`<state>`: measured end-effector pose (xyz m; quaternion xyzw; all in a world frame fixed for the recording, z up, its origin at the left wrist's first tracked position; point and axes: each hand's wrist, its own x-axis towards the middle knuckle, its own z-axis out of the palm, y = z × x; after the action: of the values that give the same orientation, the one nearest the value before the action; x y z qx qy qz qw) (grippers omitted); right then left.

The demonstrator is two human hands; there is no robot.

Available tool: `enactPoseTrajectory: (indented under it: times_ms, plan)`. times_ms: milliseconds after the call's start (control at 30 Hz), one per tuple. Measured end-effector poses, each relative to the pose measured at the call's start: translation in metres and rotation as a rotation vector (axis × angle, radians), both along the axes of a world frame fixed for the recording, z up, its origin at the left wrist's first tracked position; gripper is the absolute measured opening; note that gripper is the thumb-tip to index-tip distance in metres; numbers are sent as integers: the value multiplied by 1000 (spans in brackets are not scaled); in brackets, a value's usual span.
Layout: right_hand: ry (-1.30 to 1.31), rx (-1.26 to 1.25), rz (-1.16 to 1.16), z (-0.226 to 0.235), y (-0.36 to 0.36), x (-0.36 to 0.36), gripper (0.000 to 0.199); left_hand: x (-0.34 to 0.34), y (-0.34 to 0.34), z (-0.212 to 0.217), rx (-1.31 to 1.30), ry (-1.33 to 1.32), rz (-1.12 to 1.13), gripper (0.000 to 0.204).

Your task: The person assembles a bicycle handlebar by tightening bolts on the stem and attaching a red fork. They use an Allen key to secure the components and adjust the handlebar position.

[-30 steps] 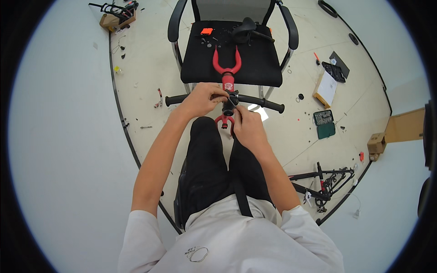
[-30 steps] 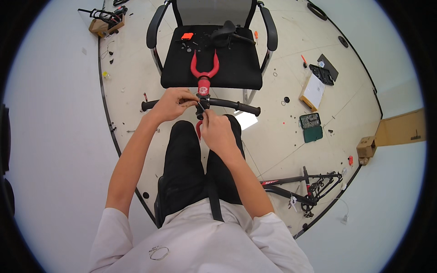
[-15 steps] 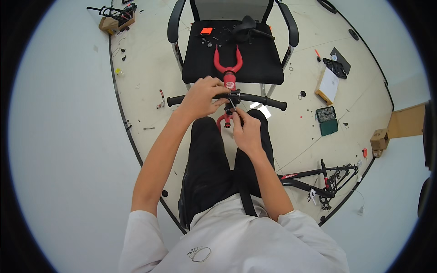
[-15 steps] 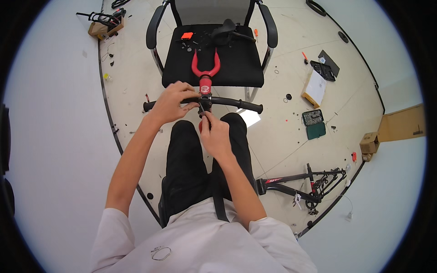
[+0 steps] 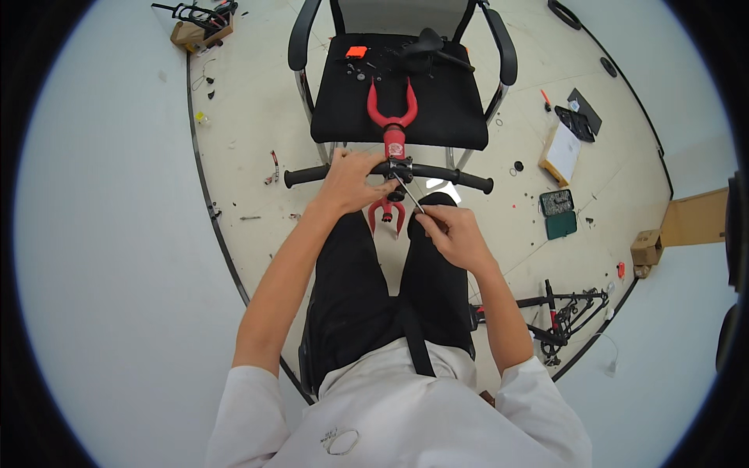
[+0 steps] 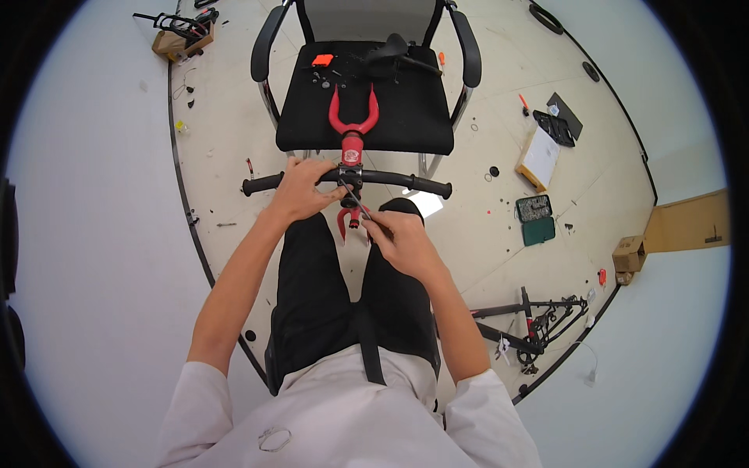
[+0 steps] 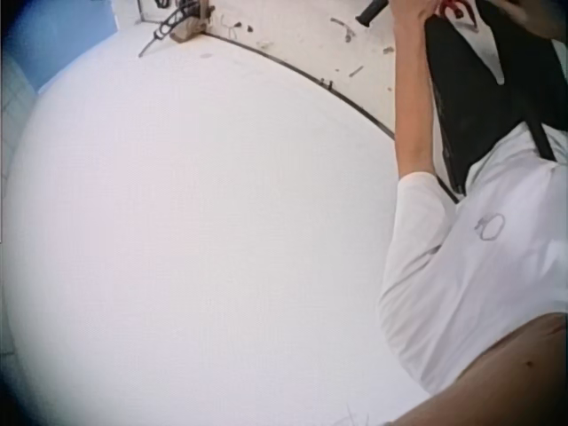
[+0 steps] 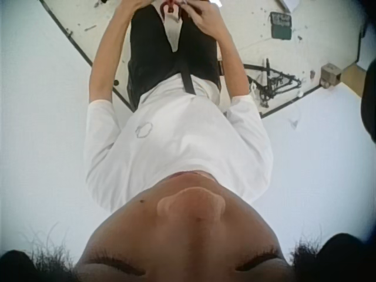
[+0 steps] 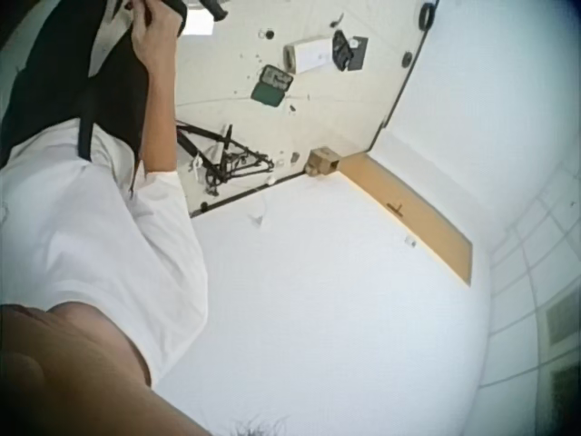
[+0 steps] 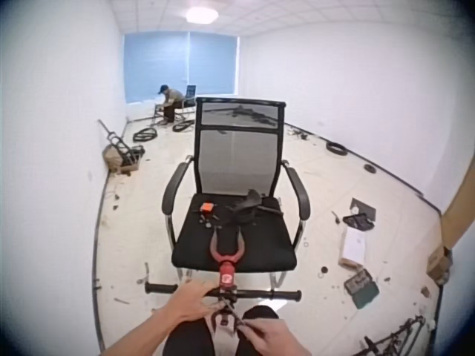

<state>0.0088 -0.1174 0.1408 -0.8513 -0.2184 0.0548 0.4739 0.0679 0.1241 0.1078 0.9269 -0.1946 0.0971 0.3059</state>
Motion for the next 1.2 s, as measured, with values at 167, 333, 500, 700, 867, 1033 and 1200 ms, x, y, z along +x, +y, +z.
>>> enactPoseTrajectory:
  times_ms: [167, 333, 500, 700, 867, 1033, 1200]
  plan:
    - [13, -61, 85, 5, -12, 9, 18, 3, -9, 11, 17, 59, -44, 34]
    - [-80, -68, 87, 8, -18, 13, 18, 12, -13, 1, 14, 29, -72, 35]
    - [-37, -92, 4, 8, -17, 2, 33, 9, -16, 4, 113, 106, 31, 40]
    - [-118, -181, -66, 4, -31, 18, 80, -10, -54, 5, 183, -218, 290, 57]
    - [-47, -364, 81, -2, -42, 52, 112, -4, -59, 4, 85, -163, 342, 72]
    - [-12, -485, 196, 10, -35, 68, 117, 4, -49, -9, 42, -216, 311, 61]
    - [-24, -492, 283, 20, -32, 92, 95, 6, -39, -10, 7, -252, 266, 55]
